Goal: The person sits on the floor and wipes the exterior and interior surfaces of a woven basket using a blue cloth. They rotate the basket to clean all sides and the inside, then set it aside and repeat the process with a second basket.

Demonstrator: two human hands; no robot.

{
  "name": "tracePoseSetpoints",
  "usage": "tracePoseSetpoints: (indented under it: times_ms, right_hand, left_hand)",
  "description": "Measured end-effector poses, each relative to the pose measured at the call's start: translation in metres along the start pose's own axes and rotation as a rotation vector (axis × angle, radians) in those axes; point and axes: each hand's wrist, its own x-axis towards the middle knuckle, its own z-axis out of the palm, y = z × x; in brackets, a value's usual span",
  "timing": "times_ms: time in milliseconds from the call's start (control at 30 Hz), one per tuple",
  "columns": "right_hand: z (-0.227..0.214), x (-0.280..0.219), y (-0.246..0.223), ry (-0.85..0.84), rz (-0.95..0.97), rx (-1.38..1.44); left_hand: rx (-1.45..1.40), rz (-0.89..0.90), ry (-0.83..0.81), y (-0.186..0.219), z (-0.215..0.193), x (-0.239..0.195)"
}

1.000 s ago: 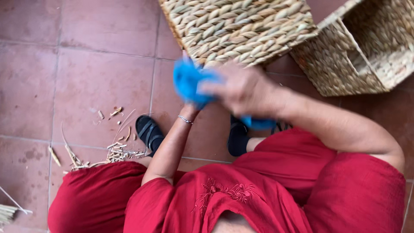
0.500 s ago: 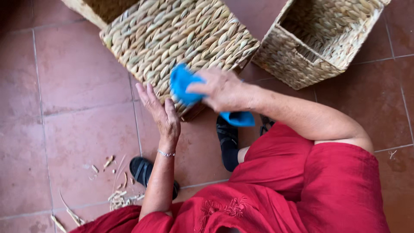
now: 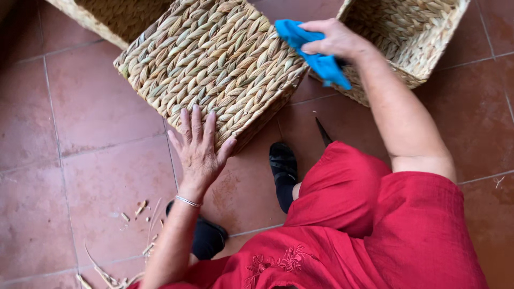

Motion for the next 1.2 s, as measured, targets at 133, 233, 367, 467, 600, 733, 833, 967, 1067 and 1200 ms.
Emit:
tracePoseSetpoints:
  times_ms: [133,233,367,467,600,733,833,967,1067,1200]
  right_hand:
    - [-0.008,-0.014,0.019,-0.193,0.282,-0.355]
    - [0.014,-0.021,0.008,0.032,0.221,-0.263]
    - [0.074,-0.018,-0.037,0.132,-0.336,0.011]
    - [0.113,-0.028,-0.087,0.055,-0.425,0.012]
    - [0.137,-0.035,-0.136,-0.035,-0.662,-0.063]
    - [0.139,-0.03,-0.147,-0.12,-0.748,-0.105]
    - [0.126,-0.035,-0.131,-0.198,-0.657,-0.21]
    - [0.092,-0.033,-0.106,-0.399,-0.346,-0.441]
    - [0.069,-0.021,-0.108,-0.3,-0.162,-0.801]
    - [0.077,0.014,-0.158,0.047,-0.617,-0.613]
  left_hand:
    - [0.095,0.087,-0.109,-0.025,-0.02,-0.02]
    - [0.138,0.117,-0.184,-0.041,-0.045,-0.034]
    - [0.141,0.048,-0.27,-0.061,-0.077,-0.054]
    - [-0.049,-0.199,-0.38,-0.082,-0.106,-0.054]
    - [-0.445,-0.438,-0.221,-0.096,-0.129,-0.036]
    - [-0.643,-0.357,-0.032,-0.09,-0.124,-0.011]
    - [-0.63,-0.396,-0.004,-0.087,-0.122,-0.003]
    - [-0.726,-0.564,-0.107,-0.094,-0.126,-0.009]
    - [-0.854,-0.64,-0.127,-0.105,-0.132,-0.012]
    - [-1.135,-0.73,-0.023,-0.115,-0.131,-0.008]
